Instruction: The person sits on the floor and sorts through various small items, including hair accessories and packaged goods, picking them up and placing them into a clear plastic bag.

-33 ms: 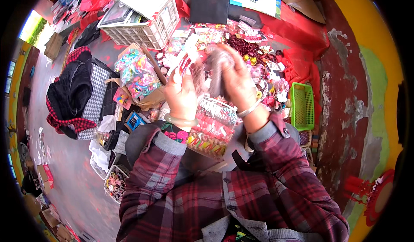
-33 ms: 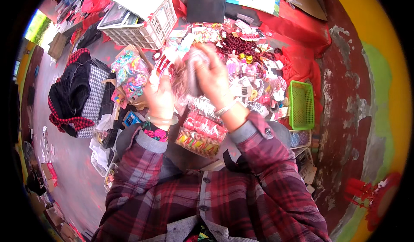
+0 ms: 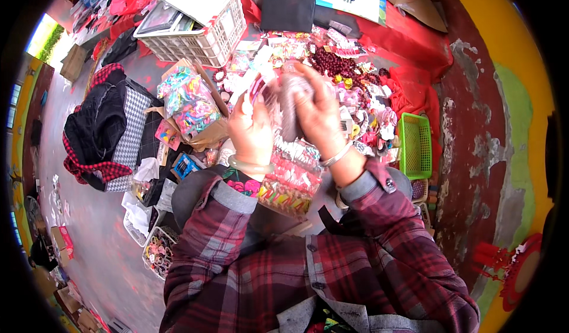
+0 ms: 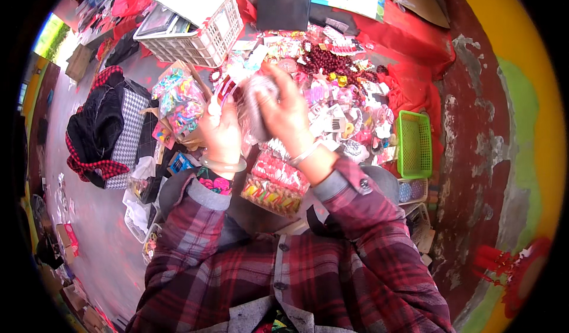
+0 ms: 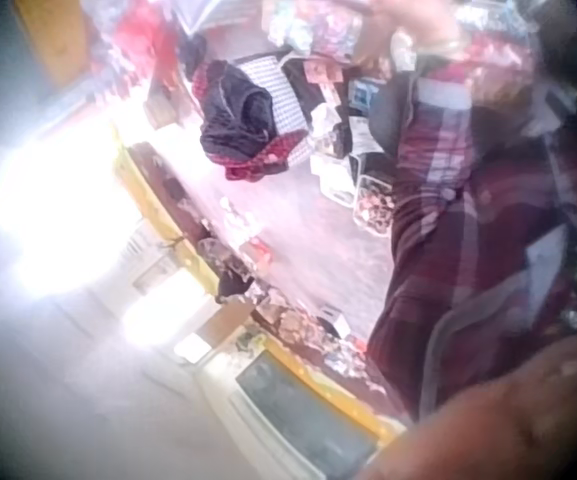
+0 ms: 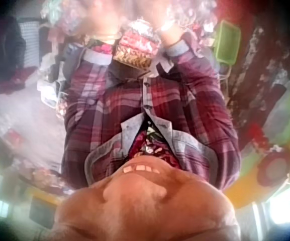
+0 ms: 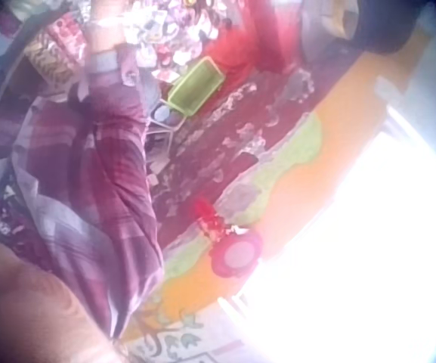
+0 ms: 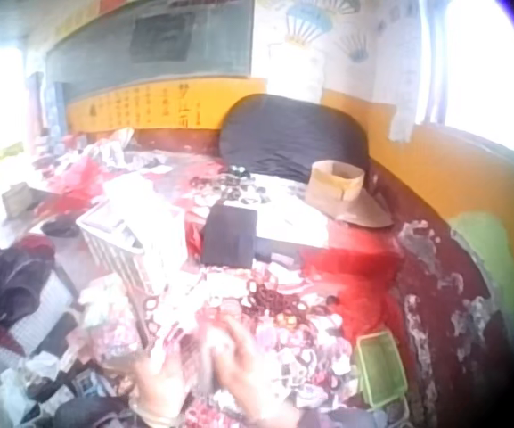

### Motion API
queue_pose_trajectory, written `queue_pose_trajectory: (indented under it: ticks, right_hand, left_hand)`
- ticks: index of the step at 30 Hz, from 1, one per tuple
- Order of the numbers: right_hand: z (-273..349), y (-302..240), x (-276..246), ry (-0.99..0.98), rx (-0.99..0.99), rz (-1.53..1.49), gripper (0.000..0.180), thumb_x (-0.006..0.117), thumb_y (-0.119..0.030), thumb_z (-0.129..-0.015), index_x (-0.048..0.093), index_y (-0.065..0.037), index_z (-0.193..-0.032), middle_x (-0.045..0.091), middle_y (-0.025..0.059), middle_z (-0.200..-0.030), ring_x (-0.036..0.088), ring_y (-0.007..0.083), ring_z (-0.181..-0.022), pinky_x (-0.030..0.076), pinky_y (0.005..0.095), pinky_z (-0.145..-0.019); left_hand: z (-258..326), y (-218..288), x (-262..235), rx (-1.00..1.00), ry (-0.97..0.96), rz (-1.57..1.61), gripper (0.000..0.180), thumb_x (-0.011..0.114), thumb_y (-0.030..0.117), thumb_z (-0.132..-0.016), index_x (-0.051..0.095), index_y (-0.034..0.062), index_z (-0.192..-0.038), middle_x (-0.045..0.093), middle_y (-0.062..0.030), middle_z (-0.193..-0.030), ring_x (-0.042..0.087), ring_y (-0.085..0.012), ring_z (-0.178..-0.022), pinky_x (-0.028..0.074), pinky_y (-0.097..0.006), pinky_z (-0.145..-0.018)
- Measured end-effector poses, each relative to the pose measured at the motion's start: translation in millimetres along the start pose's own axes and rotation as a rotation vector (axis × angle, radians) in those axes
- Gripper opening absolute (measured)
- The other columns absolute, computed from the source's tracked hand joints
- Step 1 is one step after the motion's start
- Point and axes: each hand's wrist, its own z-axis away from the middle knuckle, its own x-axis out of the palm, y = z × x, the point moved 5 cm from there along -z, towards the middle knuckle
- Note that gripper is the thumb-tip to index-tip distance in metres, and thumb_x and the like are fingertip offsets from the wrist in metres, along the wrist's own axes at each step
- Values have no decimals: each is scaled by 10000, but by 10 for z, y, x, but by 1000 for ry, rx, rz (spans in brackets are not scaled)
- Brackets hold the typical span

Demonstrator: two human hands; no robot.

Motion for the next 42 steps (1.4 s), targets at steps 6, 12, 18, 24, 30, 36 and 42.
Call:
queue_pose_trajectory:
  ticks: [6,12,18,24,30,36,42]
  right_hand:
    - [102,-47,143,-36,126,129,431,608,-174,-835,477,9,-1203,579,249,-1037,584,370,-964,471,380,-806]
    - [99,-56,106,49,52,285,223,505,-113,-882,523,-12,-1079,599,256,-873,587,423,-835,474,436,-683]
    - [82,57,13,172,145,241,175,476,-130,-891,537,-25,-1018,601,251,-801,585,437,-777,470,455,-635]
    - [1,340,-52,206,423,-202,153,483,-69,-909,570,30,-986,622,70,-786,547,115,-709,459,263,-632]
    - [-11,355,-64,156,392,-275,96,515,-69,-893,585,-19,-935,595,37,-800,560,118,-726,451,257,-655]
    - [-128,300,-147,-98,271,340,186,553,-25,-818,601,55,-979,633,162,-866,596,251,-824,453,330,-752]
    - [-43,722,-136,-128,632,-139,215,519,-100,-884,615,49,-1007,645,87,-828,597,139,-714,474,274,-635]
  left_hand:
    - [139,191,77,-10,-52,34,238,509,51,-870,577,15,-1096,659,-130,-870,650,-200,-802,494,-308,-690]
    - [172,77,107,-10,-86,74,218,493,16,-882,576,-22,-1080,639,-60,-911,596,-132,-819,478,-275,-711]
    - [198,14,141,-244,-189,278,280,453,-30,-854,570,-21,-1108,646,-83,-988,602,-142,-902,469,-266,-791]
    - [228,84,186,-211,-289,266,277,463,-29,-868,563,-35,-1127,636,-93,-1025,583,-141,-950,450,-260,-846]
    - [198,63,261,-287,-296,496,233,489,-16,-871,576,-46,-1085,635,-75,-992,579,-120,-920,460,-254,-812]
    - [191,-59,208,-426,-355,630,228,485,-25,-873,574,-37,-1083,624,-54,-982,567,-81,-870,458,-216,-749]
    - [198,-24,220,-451,-407,650,263,477,-33,-873,551,-25,-1126,615,-64,-1040,580,-123,-923,459,-251,-810]
